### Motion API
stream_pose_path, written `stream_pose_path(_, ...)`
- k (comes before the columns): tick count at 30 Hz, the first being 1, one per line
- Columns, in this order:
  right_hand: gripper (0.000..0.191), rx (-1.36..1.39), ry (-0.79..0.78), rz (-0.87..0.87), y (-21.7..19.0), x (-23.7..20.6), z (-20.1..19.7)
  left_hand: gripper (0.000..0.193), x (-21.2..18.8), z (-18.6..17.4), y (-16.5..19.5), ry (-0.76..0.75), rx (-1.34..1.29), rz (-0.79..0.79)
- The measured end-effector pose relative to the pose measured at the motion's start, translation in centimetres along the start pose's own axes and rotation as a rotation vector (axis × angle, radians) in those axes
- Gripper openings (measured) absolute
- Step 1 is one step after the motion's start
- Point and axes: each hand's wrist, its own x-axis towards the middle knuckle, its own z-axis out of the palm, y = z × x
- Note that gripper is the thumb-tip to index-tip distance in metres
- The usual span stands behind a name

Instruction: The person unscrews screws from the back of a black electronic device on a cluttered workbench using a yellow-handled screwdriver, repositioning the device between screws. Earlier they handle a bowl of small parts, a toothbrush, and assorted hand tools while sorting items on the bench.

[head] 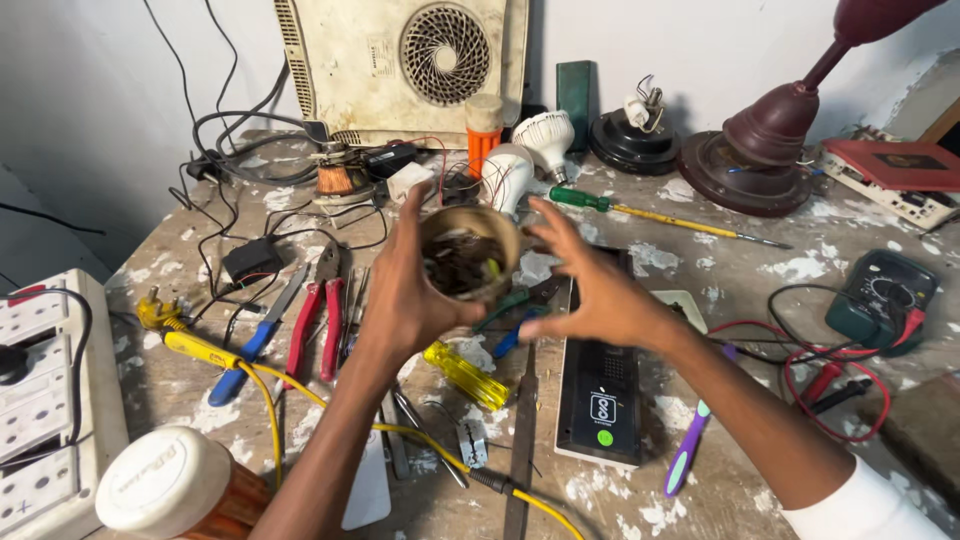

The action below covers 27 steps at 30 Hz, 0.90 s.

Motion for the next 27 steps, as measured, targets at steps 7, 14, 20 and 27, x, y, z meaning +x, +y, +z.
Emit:
stream_pose_path(7, 0.128, 0.338, 0.197, 0.089, -2.3, -4.9, 0.8, 0.142, 0.1, 0.6, 4.6, -0.43, -0.607, -0.094)
stream_pose_path(14, 0.1, 0.072, 0.511, 0.127, -0.5, -13.3, -5.1, 0.137, -3.0, 9.5, 10.4, -0.329, -0.347, -0.045)
stream_pose_path(20, 0.077, 0.152, 0.819, 0.282, 4.3, -15.6, -10.0, 0.128, -4.1, 14.1, 10.1, -0.565, 0.191, -0.399)
stream_pose_path(27, 0.064, -0.16, 0.834, 0.431, 11.1, -13.8, -14.5, 0.107, -5.1, 15.9, 10.2, -0.46, 0.144, -0.269)
